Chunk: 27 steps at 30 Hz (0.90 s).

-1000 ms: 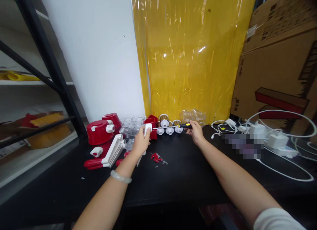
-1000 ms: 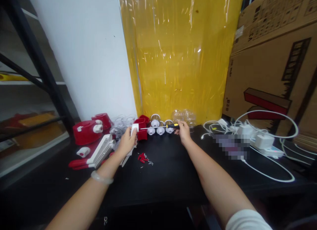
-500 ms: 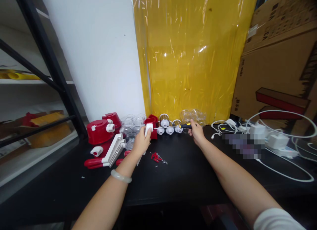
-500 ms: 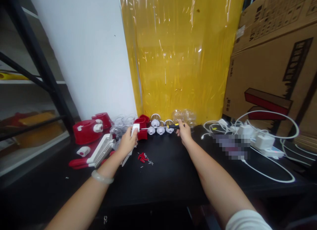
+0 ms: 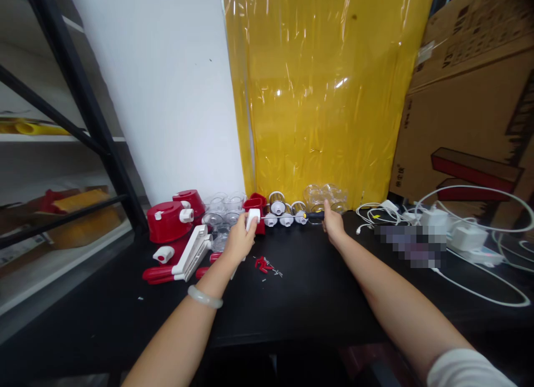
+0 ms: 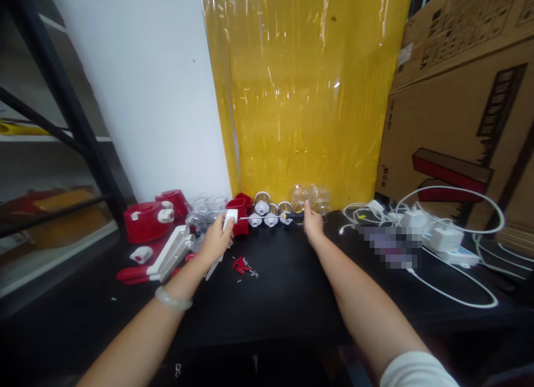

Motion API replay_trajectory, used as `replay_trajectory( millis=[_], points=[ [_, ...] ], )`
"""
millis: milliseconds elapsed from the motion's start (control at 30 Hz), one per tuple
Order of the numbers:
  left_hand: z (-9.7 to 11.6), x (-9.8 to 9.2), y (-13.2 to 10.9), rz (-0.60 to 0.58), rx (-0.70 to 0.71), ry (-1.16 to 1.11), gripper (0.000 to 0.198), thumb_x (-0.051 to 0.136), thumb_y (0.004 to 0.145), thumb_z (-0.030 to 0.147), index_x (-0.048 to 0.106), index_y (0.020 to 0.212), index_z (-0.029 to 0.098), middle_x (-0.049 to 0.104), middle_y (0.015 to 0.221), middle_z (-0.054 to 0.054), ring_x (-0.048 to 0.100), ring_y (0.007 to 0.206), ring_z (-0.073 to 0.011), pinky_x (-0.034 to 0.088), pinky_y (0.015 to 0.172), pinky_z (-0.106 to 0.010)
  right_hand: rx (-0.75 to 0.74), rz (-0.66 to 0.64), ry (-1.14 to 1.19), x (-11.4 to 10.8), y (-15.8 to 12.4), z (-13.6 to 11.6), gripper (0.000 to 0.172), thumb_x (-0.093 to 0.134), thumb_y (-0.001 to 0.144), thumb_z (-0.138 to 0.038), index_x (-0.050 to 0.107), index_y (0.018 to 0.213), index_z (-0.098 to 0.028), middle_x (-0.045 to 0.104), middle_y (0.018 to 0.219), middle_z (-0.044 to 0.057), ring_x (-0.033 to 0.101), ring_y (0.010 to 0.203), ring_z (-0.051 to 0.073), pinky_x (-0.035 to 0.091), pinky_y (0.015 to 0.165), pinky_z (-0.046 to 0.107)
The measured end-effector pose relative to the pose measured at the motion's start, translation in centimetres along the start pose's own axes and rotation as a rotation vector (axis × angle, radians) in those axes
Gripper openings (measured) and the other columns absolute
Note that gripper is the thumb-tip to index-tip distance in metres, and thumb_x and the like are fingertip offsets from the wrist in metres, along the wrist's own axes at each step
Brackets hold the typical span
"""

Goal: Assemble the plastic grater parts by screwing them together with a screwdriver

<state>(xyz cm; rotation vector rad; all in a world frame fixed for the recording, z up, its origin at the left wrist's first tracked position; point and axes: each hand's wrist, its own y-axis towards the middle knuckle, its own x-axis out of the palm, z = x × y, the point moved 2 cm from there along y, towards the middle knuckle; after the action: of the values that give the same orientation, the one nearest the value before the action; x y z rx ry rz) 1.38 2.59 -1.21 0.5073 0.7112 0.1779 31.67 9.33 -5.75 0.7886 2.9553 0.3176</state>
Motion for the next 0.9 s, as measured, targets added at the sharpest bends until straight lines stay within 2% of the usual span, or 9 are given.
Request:
replay_trajectory(
  millis=[100,167,267,367,567,900],
  points=[
    [0.0,-0.1,0.0,0.001,-0.003,0.022,0.044,0.036,0.094,0.054,0.053,0.115,0.018,0.061,0.061,0.000,0.064,0.056,-0.0221,0.046,0.061,-0.031,0.053,0.024,-0.014,-0.1,-0.1,-0.1,0.059,0.036,0.087,-0.071,0.048,0.052,-0.024,0.045,0.035,0.000,0.045,0.030,0.014,0.036,0.035,0.027],
    [0.0,-0.1,0.0,0.002,-0.001,0.045,0.043,0.037,0.094,0.053,0.053,0.116,0.019,0.062,0.062,0.000,0.065,0.058,-0.0225,0.046,0.062,-0.031,0.094,0.002,0.052,0.0,-0.3,-0.4,0.056,0.034,0.091,-0.062,0.049,0.054,-0.022,0.048,0.037,0.002,0.047,0.031,0.015,0.035,0.035,0.027],
    [0.1,-0.2,0.0,-0.007,-0.001,0.070,0.042,0.037,0.095,0.052,0.052,0.116,0.019,0.064,0.064,-0.001,0.066,0.059,-0.0226,0.046,0.063,-0.031,0.139,-0.046,0.209,0.2,-0.6,-0.9,0.040,0.034,0.092,-0.042,0.053,0.063,-0.020,0.054,0.041,0.003,0.047,0.029,0.014,0.028,0.030,0.025],
    [0.1,-0.2,0.0,-0.013,-0.011,0.077,0.042,0.037,0.095,0.052,0.052,0.117,0.019,0.065,0.067,-0.002,0.066,0.060,-0.0221,0.046,0.063,-0.031,0.163,-0.099,0.354,0.5,-0.6,-1.0,0.025,0.037,0.086,-0.033,0.055,0.079,-0.018,0.059,0.047,0.001,0.050,0.029,0.013,0.025,0.030,0.021],
    [-0.2,-0.4,0.1,0.043,-0.022,0.068,0.045,0.036,0.095,0.054,0.053,0.116,0.018,0.065,0.069,-0.004,0.066,0.061,-0.0233,0.046,0.062,-0.032,0.126,-0.168,0.450,1.0,-0.4,-0.5,0.019,0.043,0.079,-0.032,0.055,0.085,-0.019,0.057,0.045,-0.003,0.046,0.028,0.011,0.031,0.033,0.019],
    [0.0,-0.3,0.1,0.023,-0.012,0.033,0.041,0.037,0.095,0.051,0.053,0.113,0.018,0.063,0.064,-0.002,0.064,0.055,-0.0211,0.045,0.060,-0.031,0.078,-0.145,0.484,1.0,0.3,0.5,0.018,0.053,0.077,-0.036,0.056,0.081,-0.019,0.057,0.049,-0.003,0.046,0.031,0.009,0.028,0.032,0.018]
  ],
)
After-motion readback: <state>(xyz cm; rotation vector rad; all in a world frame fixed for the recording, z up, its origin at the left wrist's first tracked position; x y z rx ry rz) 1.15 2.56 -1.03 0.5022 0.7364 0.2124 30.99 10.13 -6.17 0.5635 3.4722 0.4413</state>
